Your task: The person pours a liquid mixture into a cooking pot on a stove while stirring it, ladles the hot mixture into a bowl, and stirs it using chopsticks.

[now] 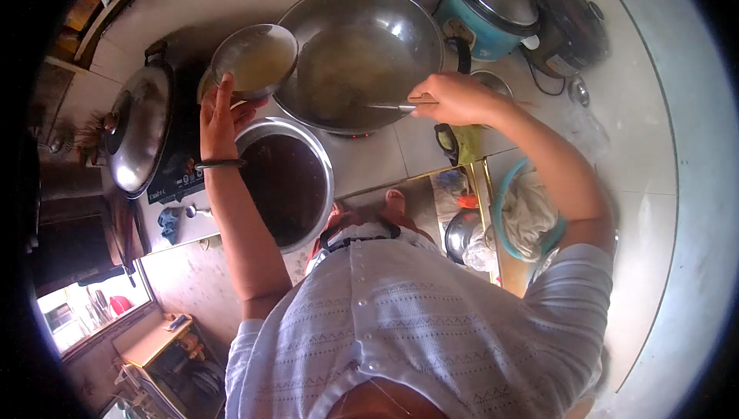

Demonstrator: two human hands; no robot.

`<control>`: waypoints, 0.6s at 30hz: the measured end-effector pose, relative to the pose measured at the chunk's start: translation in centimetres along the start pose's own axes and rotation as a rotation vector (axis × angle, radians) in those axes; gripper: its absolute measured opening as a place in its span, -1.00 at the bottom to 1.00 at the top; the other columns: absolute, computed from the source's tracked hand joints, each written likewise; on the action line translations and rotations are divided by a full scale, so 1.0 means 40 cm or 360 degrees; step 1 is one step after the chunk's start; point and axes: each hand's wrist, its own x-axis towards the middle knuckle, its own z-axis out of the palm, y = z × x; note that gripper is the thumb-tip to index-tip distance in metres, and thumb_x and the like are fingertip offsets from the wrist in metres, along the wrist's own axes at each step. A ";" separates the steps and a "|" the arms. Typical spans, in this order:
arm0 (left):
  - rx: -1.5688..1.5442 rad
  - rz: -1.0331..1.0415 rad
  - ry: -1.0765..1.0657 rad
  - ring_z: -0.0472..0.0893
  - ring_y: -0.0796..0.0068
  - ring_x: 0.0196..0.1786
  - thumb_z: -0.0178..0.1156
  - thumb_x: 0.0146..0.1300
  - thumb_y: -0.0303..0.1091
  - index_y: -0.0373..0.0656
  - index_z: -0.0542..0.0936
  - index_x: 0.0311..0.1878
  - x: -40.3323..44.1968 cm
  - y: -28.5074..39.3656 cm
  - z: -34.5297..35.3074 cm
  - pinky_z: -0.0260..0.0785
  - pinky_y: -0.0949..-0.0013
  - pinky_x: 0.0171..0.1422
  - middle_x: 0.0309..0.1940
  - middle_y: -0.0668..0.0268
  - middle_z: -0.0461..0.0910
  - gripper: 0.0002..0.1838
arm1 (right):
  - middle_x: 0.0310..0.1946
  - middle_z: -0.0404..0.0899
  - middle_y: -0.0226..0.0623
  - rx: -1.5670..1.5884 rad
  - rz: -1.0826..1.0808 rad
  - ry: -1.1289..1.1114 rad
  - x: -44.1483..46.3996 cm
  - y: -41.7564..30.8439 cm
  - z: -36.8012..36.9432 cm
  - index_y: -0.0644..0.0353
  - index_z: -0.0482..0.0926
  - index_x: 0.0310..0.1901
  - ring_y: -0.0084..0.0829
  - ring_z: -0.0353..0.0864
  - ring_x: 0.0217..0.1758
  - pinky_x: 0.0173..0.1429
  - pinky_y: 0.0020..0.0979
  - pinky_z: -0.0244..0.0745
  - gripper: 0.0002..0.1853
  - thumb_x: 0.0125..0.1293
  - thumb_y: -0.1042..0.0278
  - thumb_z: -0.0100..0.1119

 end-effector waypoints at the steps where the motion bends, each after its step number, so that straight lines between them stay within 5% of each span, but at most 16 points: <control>1: -0.0007 0.0004 0.0023 0.75 0.25 -0.31 0.30 0.26 0.11 -0.44 0.16 0.29 -0.003 0.000 0.003 0.50 0.49 -0.28 -0.14 0.02 0.63 -0.12 | -0.14 0.70 -0.12 0.0100 0.0028 0.0003 -0.007 0.002 -0.002 0.22 0.62 0.08 -0.21 0.66 -0.16 -0.02 -0.26 0.52 -0.60 0.27 0.20 0.30; 3: -0.0010 0.0010 0.0038 0.75 0.26 -0.32 0.30 0.26 0.11 -0.44 0.17 0.28 -0.006 0.000 0.003 0.50 0.49 -0.28 -0.15 0.02 0.63 -0.14 | -0.23 0.73 -0.20 0.0297 0.0087 0.0011 -0.025 0.000 -0.011 0.21 0.59 0.14 -0.46 0.61 -0.46 -0.25 -0.40 0.51 -0.60 0.32 0.25 0.27; 9: 0.0032 0.0055 0.0008 0.74 0.29 -0.37 0.31 0.27 0.07 -0.43 0.20 0.25 -0.011 -0.008 0.020 0.49 0.51 -0.34 -0.17 0.03 0.64 -0.18 | -0.34 0.69 -0.32 0.0312 0.0179 0.0241 -0.091 -0.020 -0.116 0.25 0.57 0.16 -0.60 0.41 -0.53 -0.31 -0.47 0.44 -0.60 0.33 0.29 0.27; 13: 0.0010 0.0002 0.0008 0.73 0.30 -0.42 0.32 0.27 0.03 -0.42 0.21 0.23 -0.006 -0.033 0.066 0.45 0.54 -0.43 -0.24 0.05 0.64 -0.22 | -0.33 0.70 -0.28 0.0057 0.0012 0.0488 -0.142 -0.027 -0.215 0.30 0.57 0.13 -0.58 0.50 -0.44 -0.28 -0.45 0.46 -0.59 0.30 0.31 0.30; 17: -0.0009 -0.0060 -0.0095 0.73 0.29 -0.44 0.32 0.27 0.03 -0.44 0.18 0.23 0.017 -0.078 0.144 0.49 0.49 -0.44 -0.30 0.04 0.63 -0.19 | -0.27 0.73 -0.12 -0.0184 0.0138 0.0597 -0.196 -0.084 -0.290 0.31 0.58 0.12 -0.53 0.60 -0.33 -0.14 -0.43 0.49 -0.60 0.29 0.33 0.31; 18: -0.0015 -0.0075 -0.0125 0.73 0.28 -0.44 0.32 0.26 0.04 -0.44 0.17 0.24 0.017 -0.082 0.172 0.50 0.47 -0.44 -0.31 0.03 0.63 -0.18 | -0.26 0.70 -0.10 -0.0182 0.0114 0.0703 -0.204 -0.073 -0.290 0.17 0.65 0.01 -0.12 0.69 -0.19 -0.11 -0.23 0.51 -0.63 0.24 0.17 0.31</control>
